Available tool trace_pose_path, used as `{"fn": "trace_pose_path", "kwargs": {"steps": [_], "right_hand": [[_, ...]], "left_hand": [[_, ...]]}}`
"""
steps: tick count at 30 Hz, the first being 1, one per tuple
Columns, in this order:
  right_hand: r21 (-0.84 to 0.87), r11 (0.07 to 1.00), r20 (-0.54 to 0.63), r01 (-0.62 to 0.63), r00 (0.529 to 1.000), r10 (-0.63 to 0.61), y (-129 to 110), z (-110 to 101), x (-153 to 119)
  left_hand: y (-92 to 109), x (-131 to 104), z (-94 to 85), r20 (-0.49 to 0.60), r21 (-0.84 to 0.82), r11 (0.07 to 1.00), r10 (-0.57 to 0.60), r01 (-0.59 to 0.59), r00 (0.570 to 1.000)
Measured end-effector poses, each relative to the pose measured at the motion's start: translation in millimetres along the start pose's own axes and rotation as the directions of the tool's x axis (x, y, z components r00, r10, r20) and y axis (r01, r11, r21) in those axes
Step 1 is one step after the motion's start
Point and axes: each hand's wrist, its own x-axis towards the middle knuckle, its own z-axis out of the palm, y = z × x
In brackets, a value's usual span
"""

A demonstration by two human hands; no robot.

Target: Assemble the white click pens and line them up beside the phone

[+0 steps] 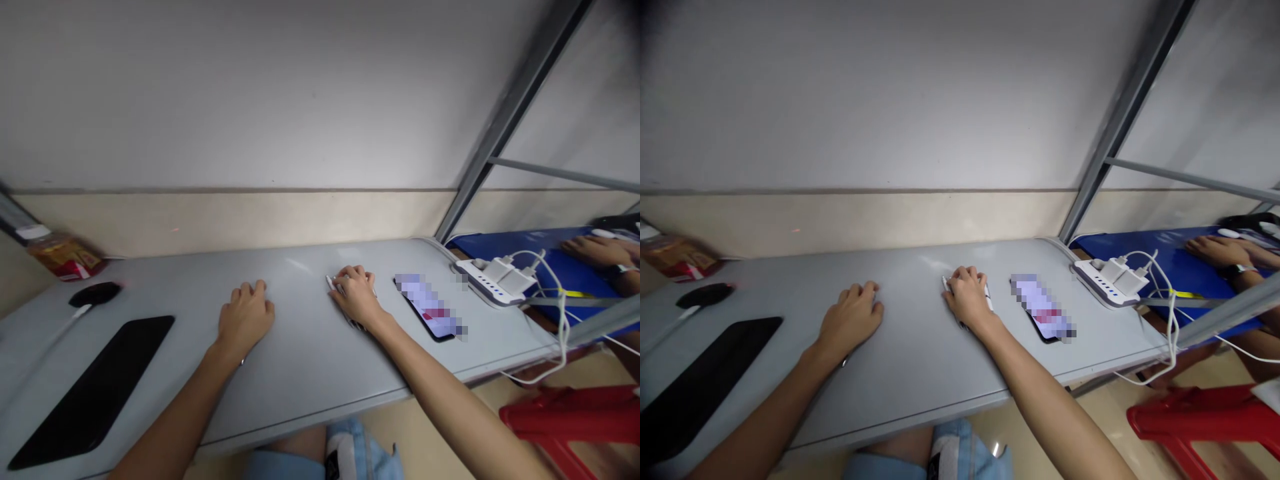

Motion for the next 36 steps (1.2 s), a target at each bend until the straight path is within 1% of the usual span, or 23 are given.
{"fn": "trace_pose_path", "kwargs": {"steps": [3, 7, 10, 13, 15, 19, 24, 26, 32, 34, 36], "right_hand": [[0.035, 0.999, -0.012, -0.015, 1.0, 0.015, 0.9, -2.6, -0.3], [0.074, 0.996, 0.012, -0.039, 0.999, 0.038, 2.2, -6.5, -0.9], [0.099, 0.994, 0.031, -0.047, 0.999, 0.044, 1.1, -7.1, -1.7], [0.109, 0.993, 0.042, -0.041, 0.998, 0.037, -1.2, -6.0, -2.5], [0.083, 0.996, 0.045, -0.035, 0.999, 0.031, -1.9, -5.0, -2.9], [0.03, 0.999, 0.06, -0.036, 0.998, 0.034, -0.2, -4.1, -3.1], [0.025, 0.999, 0.057, -0.026, 0.998, 0.025, 1.3, -3.7, -3.7], [0.028, 0.999, 0.056, -0.026, 0.998, 0.025, 0.9, -3.4, -3.8], [0.037, 0.998, 0.058, -0.054, 0.997, 0.051, -0.6, -4.0, -3.0], [0.068, 0.995, 0.029, -0.068, 0.997, 0.066, -2.1, -5.8, -3.4], [0.132, 0.99, -0.014, -0.055, 0.998, 0.057, -5.4, -8.2, -4.6]], "left_hand": [[-0.2, 1.1, -2.0, 0.027, -0.014, 1.0, -0.02, 0.021, 0.999], [-0.6, 2.2, -5.3, 0.066, -0.047, 0.998, -0.035, 0.038, 0.997], [-0.6, 1.7, -7.4, 0.074, -0.069, 0.997, -0.042, 0.047, 0.996], [0.6, 0.4, -8.6, 0.044, -0.104, 0.994, -0.013, 0.018, 0.999], [1.9, -0.3, -8.9, 0.009, -0.132, 0.991, 0.011, -0.01, 1.0], [3.4, -0.8, -8.5, -0.04, -0.175, 0.984, 0.021, -0.028, 0.999], [2.7, -0.2, -6.3, -0.048, -0.187, 0.982, 0.016, -0.025, 0.999], [2.6, 0.1, -5.7, -0.061, -0.185, 0.982, 0.03, -0.041, 0.998], [1.9, 2.3, -5.0, -0.064, -0.217, 0.975, 0.043, -0.056, 0.997], [1.8, 3.2, -3.6, -0.085, -0.271, 0.958, 0.071, -0.091, 0.994], [3.4, 3.2, -2.0, -0.125, -0.358, 0.918, 0.134, -0.17, 0.983]]}}
